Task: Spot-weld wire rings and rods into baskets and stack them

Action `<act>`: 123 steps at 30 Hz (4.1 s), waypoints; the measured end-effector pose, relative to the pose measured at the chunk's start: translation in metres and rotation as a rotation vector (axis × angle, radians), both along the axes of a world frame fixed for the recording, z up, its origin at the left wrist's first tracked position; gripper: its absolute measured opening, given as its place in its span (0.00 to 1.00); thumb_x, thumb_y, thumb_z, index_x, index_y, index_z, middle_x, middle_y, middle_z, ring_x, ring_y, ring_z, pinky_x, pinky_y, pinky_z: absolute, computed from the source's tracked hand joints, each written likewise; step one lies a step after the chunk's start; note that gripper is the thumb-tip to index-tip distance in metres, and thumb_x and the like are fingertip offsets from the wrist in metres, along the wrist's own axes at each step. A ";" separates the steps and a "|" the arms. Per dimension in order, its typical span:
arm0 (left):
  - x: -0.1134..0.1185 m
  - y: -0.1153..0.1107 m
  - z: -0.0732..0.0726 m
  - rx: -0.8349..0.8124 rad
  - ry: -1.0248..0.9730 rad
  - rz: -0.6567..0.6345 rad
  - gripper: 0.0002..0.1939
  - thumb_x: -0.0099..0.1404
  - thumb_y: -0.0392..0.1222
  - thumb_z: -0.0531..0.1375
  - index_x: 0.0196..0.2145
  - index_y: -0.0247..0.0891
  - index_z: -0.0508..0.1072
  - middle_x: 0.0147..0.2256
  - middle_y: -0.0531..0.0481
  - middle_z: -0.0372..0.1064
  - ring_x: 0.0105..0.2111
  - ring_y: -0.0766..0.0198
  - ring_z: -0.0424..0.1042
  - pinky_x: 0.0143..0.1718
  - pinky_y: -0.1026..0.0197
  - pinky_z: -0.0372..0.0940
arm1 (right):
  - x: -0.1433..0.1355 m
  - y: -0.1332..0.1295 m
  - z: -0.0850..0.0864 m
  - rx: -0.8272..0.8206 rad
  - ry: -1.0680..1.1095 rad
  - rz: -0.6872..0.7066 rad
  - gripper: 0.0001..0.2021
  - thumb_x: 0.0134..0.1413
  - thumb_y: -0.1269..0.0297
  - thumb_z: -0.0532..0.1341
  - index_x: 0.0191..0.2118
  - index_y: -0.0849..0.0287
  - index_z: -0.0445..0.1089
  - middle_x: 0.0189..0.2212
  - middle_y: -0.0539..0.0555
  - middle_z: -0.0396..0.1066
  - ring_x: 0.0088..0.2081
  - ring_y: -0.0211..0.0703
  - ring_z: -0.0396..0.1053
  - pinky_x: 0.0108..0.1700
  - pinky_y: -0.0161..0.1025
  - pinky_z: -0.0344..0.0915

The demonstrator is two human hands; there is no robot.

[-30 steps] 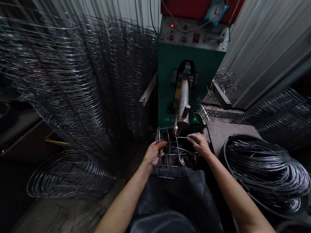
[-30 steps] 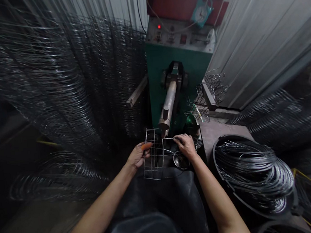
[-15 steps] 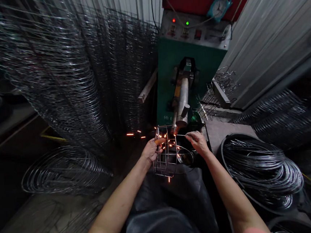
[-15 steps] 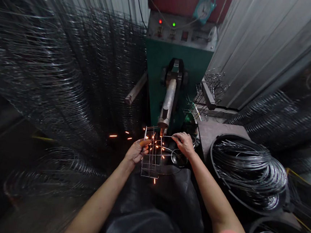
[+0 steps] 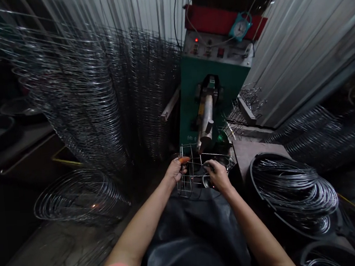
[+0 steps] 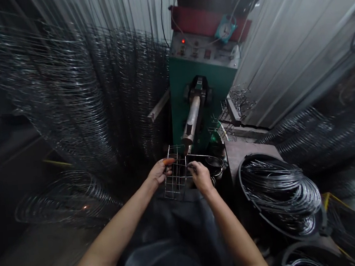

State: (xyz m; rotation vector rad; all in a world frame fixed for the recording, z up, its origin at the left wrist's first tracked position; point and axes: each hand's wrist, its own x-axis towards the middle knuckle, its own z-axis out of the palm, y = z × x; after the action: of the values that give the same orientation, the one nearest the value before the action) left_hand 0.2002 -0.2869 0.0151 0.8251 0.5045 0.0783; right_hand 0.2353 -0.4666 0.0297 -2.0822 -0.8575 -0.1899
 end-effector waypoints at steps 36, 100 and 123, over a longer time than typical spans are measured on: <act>0.018 0.010 0.006 0.037 -0.043 0.018 0.16 0.36 0.35 0.68 0.24 0.34 0.66 0.15 0.62 0.54 0.12 0.79 0.46 0.12 0.71 0.39 | 0.074 -0.046 -0.027 0.054 -0.012 -0.092 0.11 0.55 0.55 0.55 0.31 0.53 0.70 0.47 0.55 0.66 0.51 0.53 0.56 0.54 0.55 0.51; -0.100 0.016 -0.003 0.331 0.044 -0.062 0.19 0.52 0.47 0.64 0.38 0.38 0.64 0.34 0.49 0.68 0.22 0.68 0.69 0.16 0.69 0.58 | -0.023 -0.029 0.053 -0.379 -0.228 0.111 0.05 0.56 0.66 0.57 0.33 0.58 0.69 0.44 0.56 0.68 0.46 0.48 0.64 0.44 0.45 0.58; -0.106 0.049 -0.027 0.042 0.203 -0.299 0.15 0.63 0.40 0.54 0.46 0.31 0.65 0.34 0.38 0.73 0.16 0.70 0.68 0.09 0.73 0.52 | -0.012 -0.070 0.080 -0.156 0.218 0.048 0.36 0.48 0.51 0.62 0.61 0.53 0.51 0.53 0.59 0.63 0.54 0.55 0.59 0.54 0.51 0.57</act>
State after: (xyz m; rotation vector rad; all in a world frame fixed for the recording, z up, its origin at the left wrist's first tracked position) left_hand 0.0946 -0.2382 -0.0120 0.9472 0.5658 -0.2737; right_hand 0.2229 -0.5364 0.1096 -2.1757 -0.8090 0.1313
